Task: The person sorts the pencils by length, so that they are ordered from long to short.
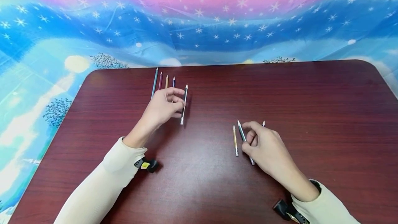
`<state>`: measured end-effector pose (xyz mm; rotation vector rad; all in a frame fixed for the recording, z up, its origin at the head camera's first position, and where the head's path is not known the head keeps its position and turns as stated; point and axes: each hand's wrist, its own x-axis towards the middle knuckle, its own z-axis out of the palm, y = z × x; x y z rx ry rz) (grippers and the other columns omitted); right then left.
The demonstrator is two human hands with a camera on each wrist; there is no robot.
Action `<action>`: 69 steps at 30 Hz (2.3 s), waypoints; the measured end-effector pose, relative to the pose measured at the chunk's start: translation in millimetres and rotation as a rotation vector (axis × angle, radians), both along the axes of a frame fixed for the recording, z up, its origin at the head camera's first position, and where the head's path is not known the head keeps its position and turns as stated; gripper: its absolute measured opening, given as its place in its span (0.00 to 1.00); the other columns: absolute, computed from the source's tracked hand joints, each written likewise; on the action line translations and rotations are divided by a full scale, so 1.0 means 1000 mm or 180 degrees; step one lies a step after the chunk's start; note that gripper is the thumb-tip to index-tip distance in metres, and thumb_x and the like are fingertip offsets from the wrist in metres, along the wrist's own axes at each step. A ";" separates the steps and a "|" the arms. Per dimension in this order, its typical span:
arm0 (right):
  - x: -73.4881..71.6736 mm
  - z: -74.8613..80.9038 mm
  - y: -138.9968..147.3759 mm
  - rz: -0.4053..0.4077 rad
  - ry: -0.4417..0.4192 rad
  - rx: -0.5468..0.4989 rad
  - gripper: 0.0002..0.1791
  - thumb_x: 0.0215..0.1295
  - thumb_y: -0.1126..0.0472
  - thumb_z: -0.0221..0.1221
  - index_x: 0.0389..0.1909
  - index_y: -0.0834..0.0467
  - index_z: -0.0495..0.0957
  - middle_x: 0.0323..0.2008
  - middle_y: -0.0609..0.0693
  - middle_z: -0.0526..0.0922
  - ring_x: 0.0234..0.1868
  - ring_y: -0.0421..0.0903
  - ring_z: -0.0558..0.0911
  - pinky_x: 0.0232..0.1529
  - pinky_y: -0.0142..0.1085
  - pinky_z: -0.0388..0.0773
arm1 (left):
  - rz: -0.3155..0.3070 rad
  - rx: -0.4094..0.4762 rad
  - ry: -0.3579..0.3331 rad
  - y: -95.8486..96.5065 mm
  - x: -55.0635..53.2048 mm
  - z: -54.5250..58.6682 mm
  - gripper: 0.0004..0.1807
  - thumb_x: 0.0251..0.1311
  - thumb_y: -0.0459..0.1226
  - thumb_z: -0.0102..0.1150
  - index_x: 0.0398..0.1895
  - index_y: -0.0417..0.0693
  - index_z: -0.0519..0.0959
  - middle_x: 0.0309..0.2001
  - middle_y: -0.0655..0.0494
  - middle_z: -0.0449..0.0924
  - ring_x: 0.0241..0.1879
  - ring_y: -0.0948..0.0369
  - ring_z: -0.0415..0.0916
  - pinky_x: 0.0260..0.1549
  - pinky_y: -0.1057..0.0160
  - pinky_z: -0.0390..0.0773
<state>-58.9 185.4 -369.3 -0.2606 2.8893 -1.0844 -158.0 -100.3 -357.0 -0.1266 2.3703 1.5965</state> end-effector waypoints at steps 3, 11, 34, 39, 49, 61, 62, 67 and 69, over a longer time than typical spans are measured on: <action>0.001 0.001 0.000 -0.0007 0.0003 -0.0028 0.22 0.47 0.70 0.62 0.47 0.57 0.79 0.28 0.48 0.78 0.24 0.30 0.73 0.26 0.24 0.67 | 0.0095 0.0038 0.0004 -0.002 -0.007 0.001 0.17 0.62 0.29 0.59 0.54 0.46 0.77 0.40 0.41 0.84 0.30 0.60 0.81 0.33 0.59 0.87; 0.002 0.004 0.002 -0.0013 0.0014 -0.0080 0.23 0.48 0.70 0.62 0.48 0.57 0.78 0.27 0.45 0.77 0.23 0.31 0.73 0.25 0.24 0.66 | 0.0240 0.0099 0.0019 -0.002 -0.023 0.001 0.19 0.61 0.29 0.59 0.56 0.42 0.77 0.41 0.39 0.84 0.28 0.60 0.80 0.32 0.61 0.87; 0.005 0.008 0.003 -0.0006 0.0108 -0.0072 0.22 0.49 0.71 0.63 0.49 0.56 0.78 0.27 0.43 0.75 0.23 0.31 0.73 0.24 0.24 0.66 | 0.0351 -0.0465 0.0110 0.000 -0.052 -0.011 0.16 0.60 0.29 0.61 0.52 0.43 0.79 0.35 0.48 0.83 0.30 0.59 0.84 0.29 0.63 0.87; 0.006 0.008 0.003 -0.0006 0.0109 -0.0093 0.23 0.49 0.72 0.62 0.49 0.56 0.78 0.27 0.43 0.75 0.23 0.31 0.73 0.24 0.24 0.66 | 0.0307 -0.0747 0.0114 0.001 -0.055 -0.011 0.17 0.60 0.29 0.61 0.53 0.43 0.79 0.36 0.48 0.85 0.30 0.59 0.85 0.26 0.66 0.86; 0.007 0.009 0.004 -0.0014 0.0092 -0.0084 0.24 0.49 0.72 0.62 0.50 0.56 0.78 0.28 0.43 0.75 0.24 0.31 0.73 0.25 0.24 0.66 | 0.0206 -0.1238 0.0119 0.007 -0.058 -0.009 0.17 0.61 0.32 0.61 0.55 0.45 0.78 0.43 0.48 0.84 0.24 0.62 0.85 0.23 0.69 0.83; 0.007 0.009 0.004 0.0000 0.0125 -0.0075 0.23 0.50 0.72 0.62 0.49 0.55 0.78 0.27 0.43 0.75 0.24 0.31 0.73 0.25 0.24 0.66 | 0.0097 -0.1529 0.0146 0.006 -0.059 -0.008 0.18 0.62 0.34 0.63 0.56 0.45 0.79 0.46 0.48 0.84 0.24 0.64 0.84 0.23 0.69 0.83; 0.007 0.009 0.004 -0.0001 0.0128 -0.0073 0.23 0.50 0.72 0.62 0.49 0.55 0.78 0.27 0.43 0.75 0.24 0.31 0.73 0.25 0.24 0.65 | 0.0099 -0.1525 0.0142 0.006 -0.059 -0.008 0.18 0.62 0.34 0.63 0.55 0.45 0.79 0.45 0.49 0.85 0.24 0.63 0.84 0.23 0.69 0.83; 0.008 0.008 0.004 -0.0003 0.0152 -0.0081 0.23 0.49 0.72 0.62 0.49 0.55 0.78 0.27 0.43 0.75 0.24 0.31 0.73 0.25 0.23 0.65 | 0.0082 -0.1541 0.0152 0.005 -0.058 -0.009 0.17 0.62 0.35 0.63 0.55 0.45 0.80 0.44 0.50 0.85 0.24 0.64 0.85 0.24 0.68 0.83; 0.008 0.008 0.004 -0.0003 0.0162 -0.0080 0.23 0.49 0.72 0.62 0.49 0.55 0.78 0.27 0.43 0.75 0.24 0.31 0.73 0.25 0.23 0.65 | 0.0068 -0.1586 0.0178 0.005 -0.058 -0.009 0.17 0.62 0.36 0.63 0.55 0.46 0.80 0.43 0.50 0.86 0.24 0.64 0.85 0.24 0.67 0.82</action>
